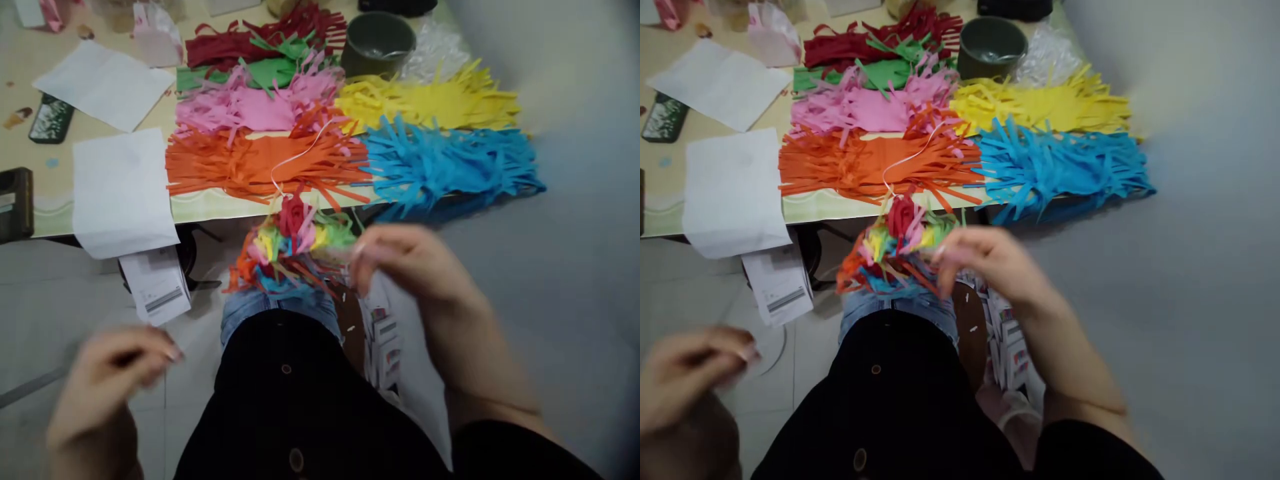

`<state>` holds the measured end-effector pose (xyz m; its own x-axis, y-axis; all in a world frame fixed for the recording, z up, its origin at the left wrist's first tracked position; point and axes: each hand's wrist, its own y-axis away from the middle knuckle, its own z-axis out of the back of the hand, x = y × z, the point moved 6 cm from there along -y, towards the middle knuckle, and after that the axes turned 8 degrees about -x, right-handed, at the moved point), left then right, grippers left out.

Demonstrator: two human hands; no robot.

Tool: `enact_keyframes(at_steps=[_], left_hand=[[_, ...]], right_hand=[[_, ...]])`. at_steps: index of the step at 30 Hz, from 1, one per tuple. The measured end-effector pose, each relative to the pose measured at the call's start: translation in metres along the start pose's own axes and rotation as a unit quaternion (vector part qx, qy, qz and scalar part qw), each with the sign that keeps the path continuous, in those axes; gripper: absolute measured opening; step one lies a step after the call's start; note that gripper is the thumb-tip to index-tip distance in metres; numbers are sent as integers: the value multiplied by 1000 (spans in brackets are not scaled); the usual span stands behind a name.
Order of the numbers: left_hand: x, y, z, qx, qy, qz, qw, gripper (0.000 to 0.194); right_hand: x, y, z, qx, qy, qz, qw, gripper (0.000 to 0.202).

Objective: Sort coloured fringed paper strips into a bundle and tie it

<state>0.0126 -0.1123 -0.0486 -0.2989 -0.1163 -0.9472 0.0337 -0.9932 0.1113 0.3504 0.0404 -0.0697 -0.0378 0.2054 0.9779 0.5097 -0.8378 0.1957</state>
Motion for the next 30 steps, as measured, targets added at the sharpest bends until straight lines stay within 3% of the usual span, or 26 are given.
enact_keyframes(at_steps=[2,5,7,10,12,16,18,21,23,24,26,27,28,30], left_hand=[[-10,12,-54,107,32,-17,994,12],[-7,7,-102,156,87,0,984,26],[-4,-3,-116,156,110,-9,982,29],[-10,-11,-124,166,116,-73,977,26],[-14,-13,-130,177,82,-99,976,24],[4,-21,-152,228,-13,-90,969,24],[19,-29,-161,231,-108,-88,963,26],[26,-37,-157,205,-297,-109,926,29],[4,-43,-141,150,-333,-158,917,27],[-13,-48,-129,99,-318,-192,923,22],[-46,-66,-99,-64,-259,-241,933,15],[-57,-78,-92,-103,-223,-262,934,29],[-64,-91,-91,-101,-183,-287,935,40],[-69,-122,-98,-49,-131,-315,939,43]], right_hand=[[-46,18,-58,130,-42,-125,983,33],[-99,21,-115,185,-132,-215,950,47],[-118,10,-129,160,-159,-218,949,48],[-121,0,-133,160,-186,-223,943,39],[-113,-2,-129,156,-224,-236,933,38],[-87,-17,-104,49,-280,-186,941,36],[-67,-27,-89,30,-233,-118,965,31],[-31,-40,-74,66,-40,-4,997,25],[-5,-46,-71,103,134,58,984,23],[8,-48,-72,126,214,83,965,23],[35,-50,-80,178,330,123,919,23],[49,-49,-85,200,365,142,898,23],[64,-49,-90,213,387,163,883,22],[95,-48,-99,203,411,204,865,19]])
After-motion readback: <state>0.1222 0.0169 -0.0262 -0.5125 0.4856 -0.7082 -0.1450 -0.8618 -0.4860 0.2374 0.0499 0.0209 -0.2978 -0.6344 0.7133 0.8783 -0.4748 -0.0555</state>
